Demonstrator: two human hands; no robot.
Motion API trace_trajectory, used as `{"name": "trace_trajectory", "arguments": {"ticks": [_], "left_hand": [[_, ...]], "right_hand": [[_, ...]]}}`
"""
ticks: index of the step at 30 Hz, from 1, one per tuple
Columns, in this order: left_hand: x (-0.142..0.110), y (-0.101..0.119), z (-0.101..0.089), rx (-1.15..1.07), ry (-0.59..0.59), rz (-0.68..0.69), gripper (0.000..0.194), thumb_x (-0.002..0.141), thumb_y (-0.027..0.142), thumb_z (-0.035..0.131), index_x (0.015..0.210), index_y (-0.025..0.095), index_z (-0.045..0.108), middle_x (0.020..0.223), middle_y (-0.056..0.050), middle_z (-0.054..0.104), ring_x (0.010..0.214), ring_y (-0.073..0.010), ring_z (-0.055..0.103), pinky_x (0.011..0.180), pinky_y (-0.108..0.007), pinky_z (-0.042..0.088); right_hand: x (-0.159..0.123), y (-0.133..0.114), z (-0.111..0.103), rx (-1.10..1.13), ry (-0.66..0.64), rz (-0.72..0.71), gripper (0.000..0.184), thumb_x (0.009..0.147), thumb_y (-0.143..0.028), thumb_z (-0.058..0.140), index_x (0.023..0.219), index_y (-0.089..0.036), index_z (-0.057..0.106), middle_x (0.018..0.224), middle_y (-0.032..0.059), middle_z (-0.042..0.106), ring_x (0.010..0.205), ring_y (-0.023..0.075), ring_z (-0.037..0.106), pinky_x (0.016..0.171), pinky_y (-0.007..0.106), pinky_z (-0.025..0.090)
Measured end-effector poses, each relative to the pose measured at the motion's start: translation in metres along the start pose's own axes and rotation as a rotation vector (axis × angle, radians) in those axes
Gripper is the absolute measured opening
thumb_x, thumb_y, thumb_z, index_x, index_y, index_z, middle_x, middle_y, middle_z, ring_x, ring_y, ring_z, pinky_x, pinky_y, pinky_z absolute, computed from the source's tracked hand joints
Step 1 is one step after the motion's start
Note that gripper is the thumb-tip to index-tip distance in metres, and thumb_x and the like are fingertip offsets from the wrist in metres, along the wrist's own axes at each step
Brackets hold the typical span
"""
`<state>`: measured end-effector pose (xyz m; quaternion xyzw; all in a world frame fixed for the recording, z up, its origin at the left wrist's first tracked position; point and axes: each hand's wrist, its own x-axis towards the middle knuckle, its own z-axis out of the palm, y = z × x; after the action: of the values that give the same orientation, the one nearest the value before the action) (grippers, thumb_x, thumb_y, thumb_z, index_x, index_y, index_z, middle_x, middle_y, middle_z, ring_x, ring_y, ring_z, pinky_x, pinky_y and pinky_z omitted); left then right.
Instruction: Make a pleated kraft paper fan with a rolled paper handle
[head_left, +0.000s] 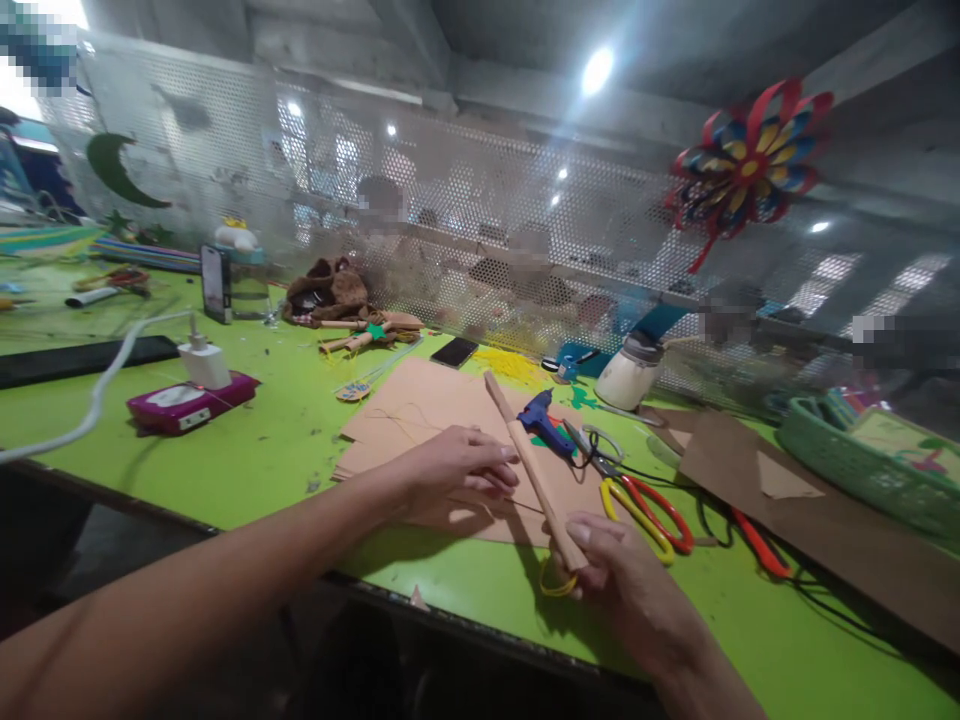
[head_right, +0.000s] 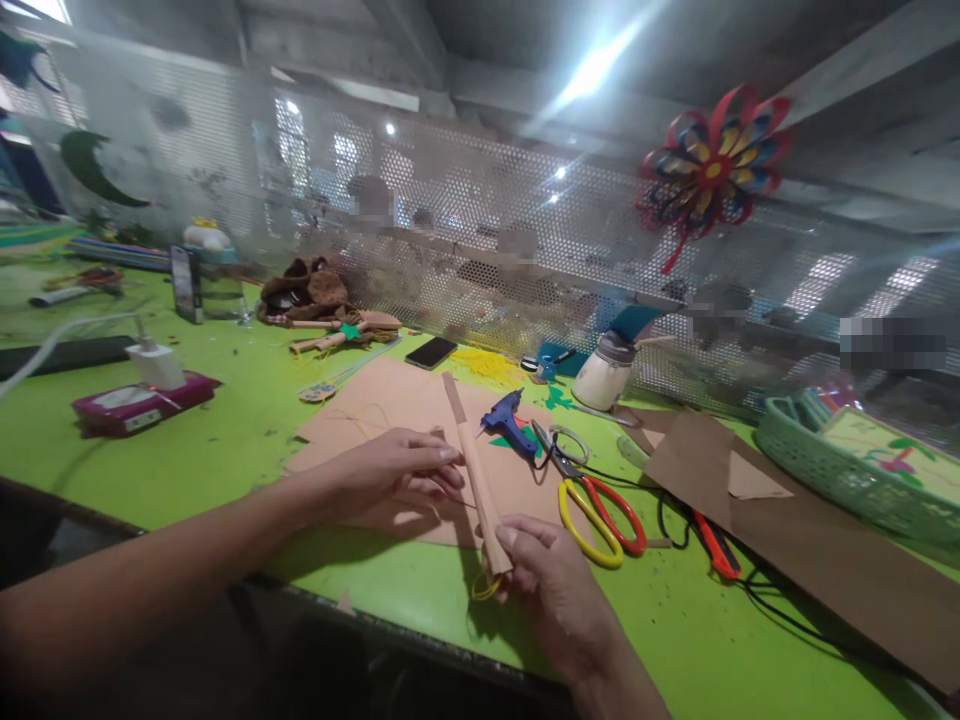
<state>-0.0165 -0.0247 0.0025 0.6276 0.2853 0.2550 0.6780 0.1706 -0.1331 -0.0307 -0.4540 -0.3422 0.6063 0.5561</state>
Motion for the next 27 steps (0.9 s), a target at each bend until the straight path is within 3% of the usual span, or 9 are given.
{"name": "trace_trajectory", "arguments": {"ticks": [4,10,14,19,23,27], "left_hand": [[0.012,0.008,0.01,-0.247,-0.041,0.005,0.036,0.075,0.043,0.07,0.085,0.008,0.07,0.08,-0.01,0.068,0.077,-0.0181,0.063,0.081,-0.035,0.048],[0.03,0.007,0.021,-0.337,-0.008,0.004,0.026,0.075,0.034,0.071,0.085,0.01,0.068,0.077,-0.007,0.068,0.069,-0.0138,0.062,0.071,-0.029,0.046],[0.034,0.004,0.022,-0.327,-0.014,0.022,0.025,0.069,0.028,0.076,0.085,0.011,0.067,0.074,-0.005,0.067,0.069,-0.0132,0.061,0.066,-0.027,0.043],[0.029,0.004,0.018,-0.263,0.03,0.064,0.026,0.069,0.032,0.076,0.08,0.011,0.065,0.071,-0.003,0.066,0.066,-0.0129,0.059,0.066,-0.028,0.043],[0.025,0.004,0.015,-0.158,0.082,0.106,0.024,0.071,0.034,0.072,0.076,0.014,0.062,0.064,0.001,0.062,0.058,-0.0109,0.055,0.063,-0.027,0.043],[0.024,0.006,0.009,-0.05,0.17,0.178,0.023,0.071,0.034,0.072,0.073,0.014,0.06,0.057,0.003,0.058,0.052,-0.0099,0.051,0.054,-0.024,0.04]], "right_hand": [[0.004,-0.003,0.005,0.114,-0.028,-0.036,0.021,0.066,-0.029,0.081,0.072,-0.012,0.071,0.063,0.0014,0.063,0.055,0.0098,0.053,0.05,0.02,0.042],[0.01,-0.013,0.006,0.094,-0.038,-0.068,0.02,0.069,-0.03,0.078,0.078,-0.013,0.072,0.073,0.0053,0.069,0.065,0.0146,0.06,0.06,0.023,0.047],[0.015,-0.013,0.006,0.069,-0.087,-0.071,0.017,0.074,-0.03,0.076,0.081,-0.016,0.072,0.074,0.0041,0.069,0.067,0.0163,0.061,0.065,0.027,0.048],[0.022,-0.009,0.01,-0.071,-0.146,-0.066,0.017,0.077,-0.035,0.074,0.079,-0.018,0.07,0.064,-0.0001,0.064,0.06,0.0146,0.059,0.066,0.029,0.046],[0.028,-0.012,0.018,-0.216,-0.182,-0.112,0.036,0.079,-0.047,0.069,0.064,-0.015,0.064,0.06,-0.0009,0.058,0.058,0.0115,0.053,0.061,0.025,0.044],[0.038,-0.014,0.027,-0.238,-0.194,-0.042,0.044,0.08,-0.054,0.066,0.066,-0.012,0.064,0.057,-0.0003,0.057,0.049,0.0081,0.047,0.051,0.021,0.036]]}}
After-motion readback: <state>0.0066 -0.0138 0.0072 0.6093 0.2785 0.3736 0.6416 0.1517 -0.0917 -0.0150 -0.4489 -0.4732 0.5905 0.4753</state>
